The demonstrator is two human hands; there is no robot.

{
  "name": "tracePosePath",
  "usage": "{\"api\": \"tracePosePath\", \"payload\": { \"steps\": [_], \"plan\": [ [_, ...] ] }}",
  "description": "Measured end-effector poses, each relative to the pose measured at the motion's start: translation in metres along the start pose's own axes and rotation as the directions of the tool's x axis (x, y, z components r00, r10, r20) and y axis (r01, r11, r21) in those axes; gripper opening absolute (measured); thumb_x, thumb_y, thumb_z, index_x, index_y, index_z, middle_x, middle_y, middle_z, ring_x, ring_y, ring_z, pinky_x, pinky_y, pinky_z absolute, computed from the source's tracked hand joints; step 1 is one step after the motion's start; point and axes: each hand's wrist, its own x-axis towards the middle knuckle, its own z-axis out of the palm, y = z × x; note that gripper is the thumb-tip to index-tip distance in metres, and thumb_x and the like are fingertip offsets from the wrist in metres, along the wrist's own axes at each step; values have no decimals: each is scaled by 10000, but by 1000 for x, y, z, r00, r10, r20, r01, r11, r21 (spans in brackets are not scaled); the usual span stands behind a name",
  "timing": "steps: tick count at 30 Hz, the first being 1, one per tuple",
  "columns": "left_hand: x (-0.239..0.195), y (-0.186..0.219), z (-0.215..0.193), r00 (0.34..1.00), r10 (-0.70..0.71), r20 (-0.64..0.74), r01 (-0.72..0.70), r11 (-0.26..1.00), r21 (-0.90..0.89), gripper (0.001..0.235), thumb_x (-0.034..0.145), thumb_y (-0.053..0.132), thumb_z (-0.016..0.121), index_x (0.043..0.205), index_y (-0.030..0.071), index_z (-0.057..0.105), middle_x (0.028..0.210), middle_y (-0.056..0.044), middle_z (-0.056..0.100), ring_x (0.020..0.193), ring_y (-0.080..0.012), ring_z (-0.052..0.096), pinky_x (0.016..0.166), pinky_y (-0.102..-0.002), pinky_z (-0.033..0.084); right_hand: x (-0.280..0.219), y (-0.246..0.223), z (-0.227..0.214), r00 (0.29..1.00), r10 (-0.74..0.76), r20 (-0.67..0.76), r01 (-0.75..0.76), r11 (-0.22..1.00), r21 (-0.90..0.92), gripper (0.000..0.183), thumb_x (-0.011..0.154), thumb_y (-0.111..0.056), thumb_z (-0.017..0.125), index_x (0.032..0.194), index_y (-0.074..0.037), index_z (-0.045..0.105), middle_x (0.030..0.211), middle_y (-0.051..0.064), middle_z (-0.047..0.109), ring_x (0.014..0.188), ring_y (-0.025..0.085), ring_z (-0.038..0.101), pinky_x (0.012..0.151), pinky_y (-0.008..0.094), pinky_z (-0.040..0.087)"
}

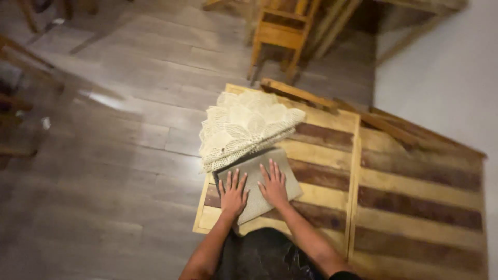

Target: Folding lace doilies and organizing them with menu folders on a restaurant table.

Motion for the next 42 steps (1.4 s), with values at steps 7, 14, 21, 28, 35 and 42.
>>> {"api": "tracePosePath", "payload": {
  "steps": [7,14,21,28,35,42],
  "plan": [
    [4,-2,4,998,-39,46,35,996,78,685,937,455,521,1578,288,344,1686,-44,203,1548,-303,147,1191,-642,71,3,7,22,999,10,-39,-8,999,45,733,946,-446,589,1578,-169,341,1676,204,187,1541,354,187,1171,587,191],
    [9,0,4,1000,-17,-17,18,995,96,666,938,456,522,1564,302,358,1680,-35,229,1547,-295,172,1193,-639,91,7,12,24,995,20,-98,-12,997,77,694,928,-414,596,1545,-163,401,1658,195,262,1532,346,251,1188,571,197],
    [10,4,3,999,-23,-25,26,994,106,670,922,454,531,1555,312,364,1672,-29,235,1540,-288,180,1189,-637,104,6,15,22,995,3,-102,4,998,63,691,938,-406,590,1553,-155,397,1657,197,265,1528,350,248,1190,572,202],
    [1,5,5,998,-12,-62,20,993,119,666,924,451,539,1556,320,373,1678,-19,234,1547,-284,178,1194,-632,116,-1,12,18,993,-4,-117,13,997,76,679,946,-406,585,1549,-158,395,1664,194,249,1538,346,235,1184,566,208],
    [-13,27,6,996,-42,-76,54,987,155,668,939,441,527,1570,306,352,1691,-21,194,1558,-279,146,1195,-633,135,-10,28,20,984,-69,-166,84,993,85,704,927,-404,601,1559,-163,405,1666,180,244,1537,339,230,1185,564,202],
    [-51,45,31,960,-271,68,260,956,138,696,972,500,506,1599,344,249,1706,18,119,1569,-249,97,1179,-663,127,-27,69,13,968,-228,-108,246,947,205,704,896,-356,674,1533,-196,421,1679,166,257,1547,335,241,1183,574,232]
  ]
}}
